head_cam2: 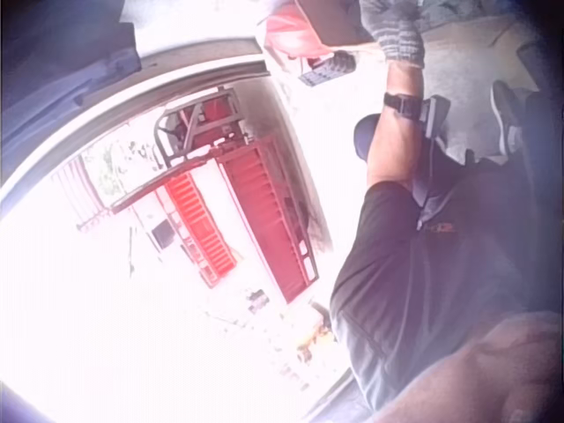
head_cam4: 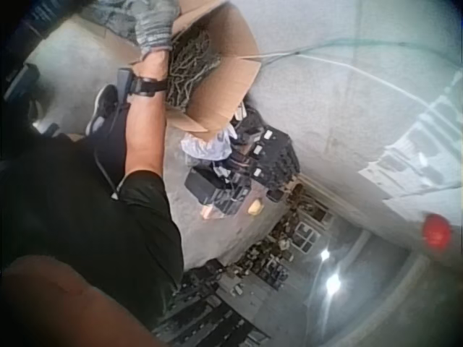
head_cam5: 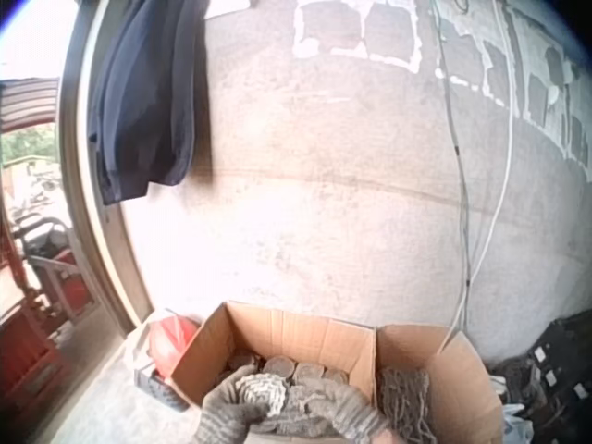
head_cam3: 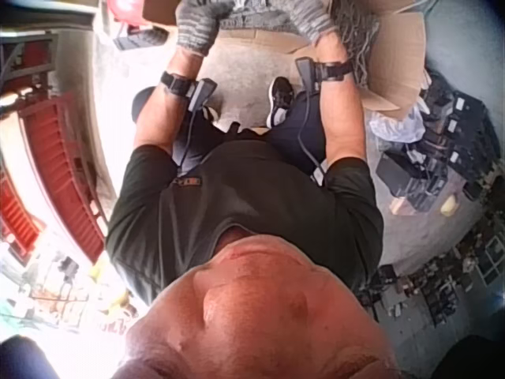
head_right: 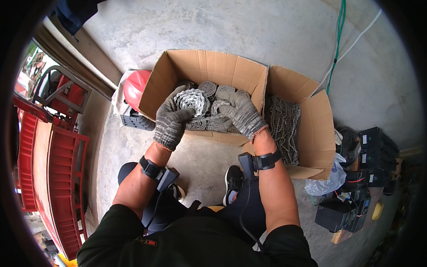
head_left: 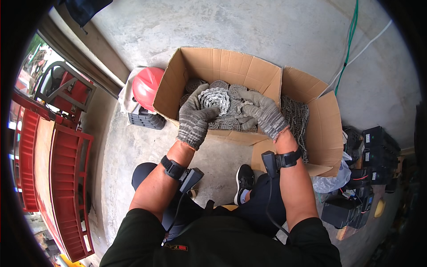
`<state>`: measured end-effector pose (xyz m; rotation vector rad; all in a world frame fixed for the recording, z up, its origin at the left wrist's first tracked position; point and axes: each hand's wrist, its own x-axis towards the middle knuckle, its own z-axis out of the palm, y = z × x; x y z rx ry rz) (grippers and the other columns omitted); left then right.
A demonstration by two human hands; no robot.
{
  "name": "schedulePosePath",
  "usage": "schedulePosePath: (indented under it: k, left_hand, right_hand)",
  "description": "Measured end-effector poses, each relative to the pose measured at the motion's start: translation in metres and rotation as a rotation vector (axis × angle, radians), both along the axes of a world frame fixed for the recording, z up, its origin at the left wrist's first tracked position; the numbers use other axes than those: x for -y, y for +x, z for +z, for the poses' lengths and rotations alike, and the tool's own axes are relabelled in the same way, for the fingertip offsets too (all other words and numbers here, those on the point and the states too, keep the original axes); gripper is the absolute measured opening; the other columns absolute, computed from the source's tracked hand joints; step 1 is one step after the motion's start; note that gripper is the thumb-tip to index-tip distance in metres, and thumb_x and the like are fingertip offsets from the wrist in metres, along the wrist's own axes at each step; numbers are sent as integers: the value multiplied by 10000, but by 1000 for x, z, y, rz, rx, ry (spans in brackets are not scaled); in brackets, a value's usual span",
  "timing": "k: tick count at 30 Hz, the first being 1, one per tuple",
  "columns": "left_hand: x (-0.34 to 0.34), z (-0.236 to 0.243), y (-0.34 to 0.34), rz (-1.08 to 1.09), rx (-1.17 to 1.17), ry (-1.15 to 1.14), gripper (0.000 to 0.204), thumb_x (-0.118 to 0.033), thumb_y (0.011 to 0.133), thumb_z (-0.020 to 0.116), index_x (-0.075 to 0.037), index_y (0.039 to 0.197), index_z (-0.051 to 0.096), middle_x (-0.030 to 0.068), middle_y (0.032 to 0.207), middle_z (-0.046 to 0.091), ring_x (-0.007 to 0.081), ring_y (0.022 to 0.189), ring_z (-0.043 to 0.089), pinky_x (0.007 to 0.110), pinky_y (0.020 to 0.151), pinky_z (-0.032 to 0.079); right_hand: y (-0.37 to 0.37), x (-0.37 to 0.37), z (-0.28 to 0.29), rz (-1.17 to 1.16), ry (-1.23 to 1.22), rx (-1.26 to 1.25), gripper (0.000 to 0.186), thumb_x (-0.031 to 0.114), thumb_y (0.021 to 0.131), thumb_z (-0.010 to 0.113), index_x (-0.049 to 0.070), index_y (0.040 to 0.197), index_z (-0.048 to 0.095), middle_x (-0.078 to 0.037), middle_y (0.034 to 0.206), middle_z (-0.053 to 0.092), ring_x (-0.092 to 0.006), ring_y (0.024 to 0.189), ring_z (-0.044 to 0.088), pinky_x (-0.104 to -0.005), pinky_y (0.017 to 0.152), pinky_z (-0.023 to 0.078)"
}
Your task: Inspecting and handling rolls of metal chains within cardboard boxes.
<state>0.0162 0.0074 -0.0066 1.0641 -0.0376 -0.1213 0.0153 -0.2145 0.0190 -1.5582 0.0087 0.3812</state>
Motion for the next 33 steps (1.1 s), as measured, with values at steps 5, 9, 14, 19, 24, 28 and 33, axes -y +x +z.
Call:
schedulePosePath:
  k: [5, 9, 14, 19, 24, 28, 33]
  left_hand:
    - [-4, 25, -3, -64, 54, 181, 683, 174, 757, 609, 52, 1411, 456, 110, 1296, 611, 189, 1106, 634, 309, 964, 531]
    - [-3, 34, -4, -137, 161, 285, 693, 207, 795, 606, 34, 1444, 437, 75, 1202, 637, 136, 1016, 639, 268, 881, 547]
    - [0, 41, -8, -154, 153, 318, 703, 225, 787, 583, 38, 1448, 434, 101, 1240, 617, 140, 1006, 642, 251, 848, 548]
    - [1, 44, -8, -184, 154, 369, 701, 223, 783, 587, 41, 1444, 440, 100, 1276, 598, 135, 996, 644, 251, 830, 550]
    - [0, 37, -6, -162, 181, 294, 690, 212, 788, 597, 40, 1440, 448, 95, 1257, 609, 132, 983, 645, 250, 813, 552]
    - [2, 36, -7, -117, 167, 313, 689, 211, 790, 601, 40, 1440, 448, 84, 1215, 627, 122, 943, 646, 245, 795, 554]
    - [1, 37, -7, -142, 171, 350, 686, 210, 794, 612, 41, 1439, 450, 63, 1130, 642, 97, 855, 635, 233, 753, 554]
  right_hand:
    - [7, 10, -12, 12, -95, 50, 434, 78, 904, 600, -13, 1328, 576, -167, 1035, 715, -230, 827, 710, -322, 707, 594]
    - [7, 2, -25, 280, -679, 363, 530, 250, 852, 712, 50, 1328, 590, -149, 996, 711, -265, 872, 687, -364, 788, 552]
    - [3, -14, -21, 325, -489, 662, 391, 233, 840, 677, 9, 1156, 629, -188, 1042, 695, -316, 913, 666, -410, 819, 528]
    - [0, -4, -14, 199, -327, 521, 311, 248, 878, 696, -10, 1048, 662, -166, 933, 710, -239, 840, 671, -375, 742, 527]
    - [2, -8, -25, 86, -118, 566, 343, 243, 913, 670, 0, 1155, 664, -165, 979, 701, -223, 867, 671, -351, 783, 542]
    - [-8, -14, -2, 76, -87, 468, 369, 192, 923, 668, 1, 1237, 643, -136, 1120, 693, -218, 982, 667, -329, 875, 532]
    - [-8, -18, -2, -13, -100, 560, 335, 197, 926, 644, 24, 1212, 670, -159, 1091, 691, -297, 971, 671, -363, 876, 526]
